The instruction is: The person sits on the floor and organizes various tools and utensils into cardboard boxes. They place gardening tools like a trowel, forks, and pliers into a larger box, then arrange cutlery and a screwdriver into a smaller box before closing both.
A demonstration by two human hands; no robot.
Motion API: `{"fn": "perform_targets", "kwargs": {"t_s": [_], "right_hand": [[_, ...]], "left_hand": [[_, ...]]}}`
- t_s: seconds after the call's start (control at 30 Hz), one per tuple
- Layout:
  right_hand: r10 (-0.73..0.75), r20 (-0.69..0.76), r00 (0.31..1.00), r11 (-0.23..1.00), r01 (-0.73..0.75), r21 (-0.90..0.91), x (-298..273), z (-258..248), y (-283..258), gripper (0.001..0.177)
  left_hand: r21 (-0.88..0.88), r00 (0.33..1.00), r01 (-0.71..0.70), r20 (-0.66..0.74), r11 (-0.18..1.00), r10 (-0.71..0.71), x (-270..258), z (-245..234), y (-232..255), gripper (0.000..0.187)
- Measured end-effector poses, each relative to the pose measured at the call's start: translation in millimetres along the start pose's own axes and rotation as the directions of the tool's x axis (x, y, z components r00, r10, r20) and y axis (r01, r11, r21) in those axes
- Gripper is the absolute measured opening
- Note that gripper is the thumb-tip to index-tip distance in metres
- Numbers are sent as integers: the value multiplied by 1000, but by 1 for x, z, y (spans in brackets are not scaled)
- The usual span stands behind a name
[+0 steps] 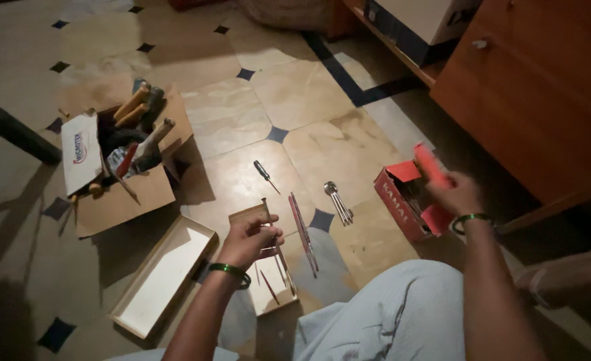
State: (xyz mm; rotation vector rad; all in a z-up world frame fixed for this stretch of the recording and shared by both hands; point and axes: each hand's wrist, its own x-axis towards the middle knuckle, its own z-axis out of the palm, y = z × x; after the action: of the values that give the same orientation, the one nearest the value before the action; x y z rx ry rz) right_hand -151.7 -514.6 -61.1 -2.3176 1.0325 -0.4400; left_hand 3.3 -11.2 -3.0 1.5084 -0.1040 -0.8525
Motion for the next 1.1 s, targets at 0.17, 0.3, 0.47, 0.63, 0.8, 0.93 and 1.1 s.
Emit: {"fn": "perform_targets", "kwargs": {"t_s": [0.17,0.3,0.47,0.63,0.8,0.93,1.1], "right_hand": [[140,-402,905,973,-201,-114,-7,-4,37,44],[269,-375,887,892,-377,-251,-13,0,32,47],[42,-342,939,937,-156,-313,-26,-13,-3,30],[-31,72,997,983,18,182,-82,12,-125,24],[-511,615,600,858,312,408,-161,49,-241,31],[-469,586,661,878,279,389,-180,50,-255,21],[-490,550,676,850,230,475,-145,58,-216,15]], "left_hand": [[101,1000,-24,-13,995,25,5,1,-7,41],[81,999,9,-35,997,-7,11,5,-8,42],[28,996,67,-62,997,-65,15,6,-17,37],[-101,997,-52,-64,994,46,18,19,-21,32],[8,983,-150,-108,989,150,12,27,-22,32],[56,966,-225,-117,973,230,7,30,-22,33],[80,955,-258,-128,963,267,3,34,-17,44]]}}
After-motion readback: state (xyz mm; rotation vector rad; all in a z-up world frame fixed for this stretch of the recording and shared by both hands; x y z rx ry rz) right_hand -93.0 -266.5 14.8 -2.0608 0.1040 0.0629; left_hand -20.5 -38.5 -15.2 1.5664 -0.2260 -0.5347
